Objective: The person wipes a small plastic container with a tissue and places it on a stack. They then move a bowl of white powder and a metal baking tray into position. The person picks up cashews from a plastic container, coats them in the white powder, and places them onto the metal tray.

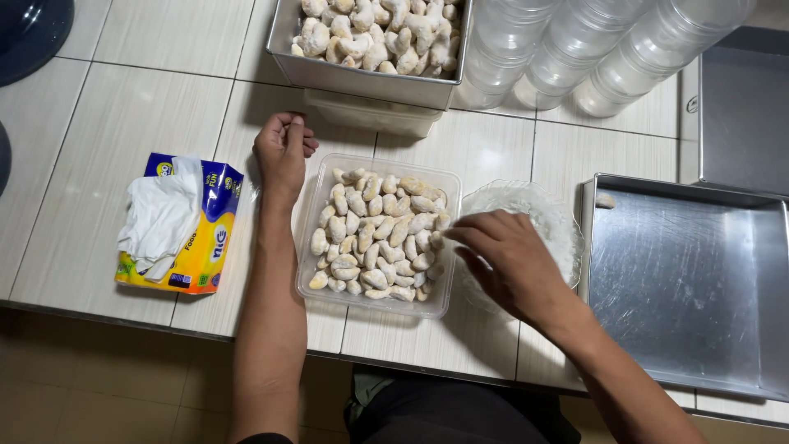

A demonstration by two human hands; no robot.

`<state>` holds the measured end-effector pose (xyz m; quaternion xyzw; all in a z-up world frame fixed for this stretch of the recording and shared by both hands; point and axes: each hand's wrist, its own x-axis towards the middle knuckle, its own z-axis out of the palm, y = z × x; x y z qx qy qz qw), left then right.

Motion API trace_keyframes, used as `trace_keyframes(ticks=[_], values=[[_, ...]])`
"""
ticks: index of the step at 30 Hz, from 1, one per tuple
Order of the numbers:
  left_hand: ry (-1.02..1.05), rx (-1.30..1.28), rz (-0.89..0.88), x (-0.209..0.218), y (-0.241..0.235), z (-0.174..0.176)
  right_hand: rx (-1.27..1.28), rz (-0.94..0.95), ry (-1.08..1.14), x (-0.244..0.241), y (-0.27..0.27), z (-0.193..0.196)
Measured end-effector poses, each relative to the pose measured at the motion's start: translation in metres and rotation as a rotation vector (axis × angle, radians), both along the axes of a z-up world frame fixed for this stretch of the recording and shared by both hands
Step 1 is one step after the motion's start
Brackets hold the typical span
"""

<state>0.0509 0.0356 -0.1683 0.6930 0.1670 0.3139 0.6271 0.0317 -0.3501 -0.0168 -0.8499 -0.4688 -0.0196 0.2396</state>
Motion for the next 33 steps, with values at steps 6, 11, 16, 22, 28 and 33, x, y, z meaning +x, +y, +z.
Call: trace_keyframes(ticks=[6,11,16,22,28,33], values=[[0.011,0.035,-0.019,-0.001,0.0,0.001,-0.016,0.088,-0.187,0.002,0.045,-0.014],[0.027,0.02,-0.03,0.003,0.007,-0.01,-0.058,0.065,-0.25,0.005,0.049,-0.038],[0.051,0.027,-0.049,0.001,0.008,-0.01,-0.078,0.047,-0.254,0.008,0.054,-0.042],[0.048,0.023,-0.044,0.0,0.008,-0.009,-0.039,0.06,-0.229,0.01,0.049,-0.029],[0.043,0.018,-0.044,0.002,0.015,-0.024,0.129,0.036,-0.039,0.005,0.028,-0.005],[0.036,0.059,-0.036,-0.002,0.012,-0.019,0.283,-0.019,0.053,0.007,-0.004,-0.005]])
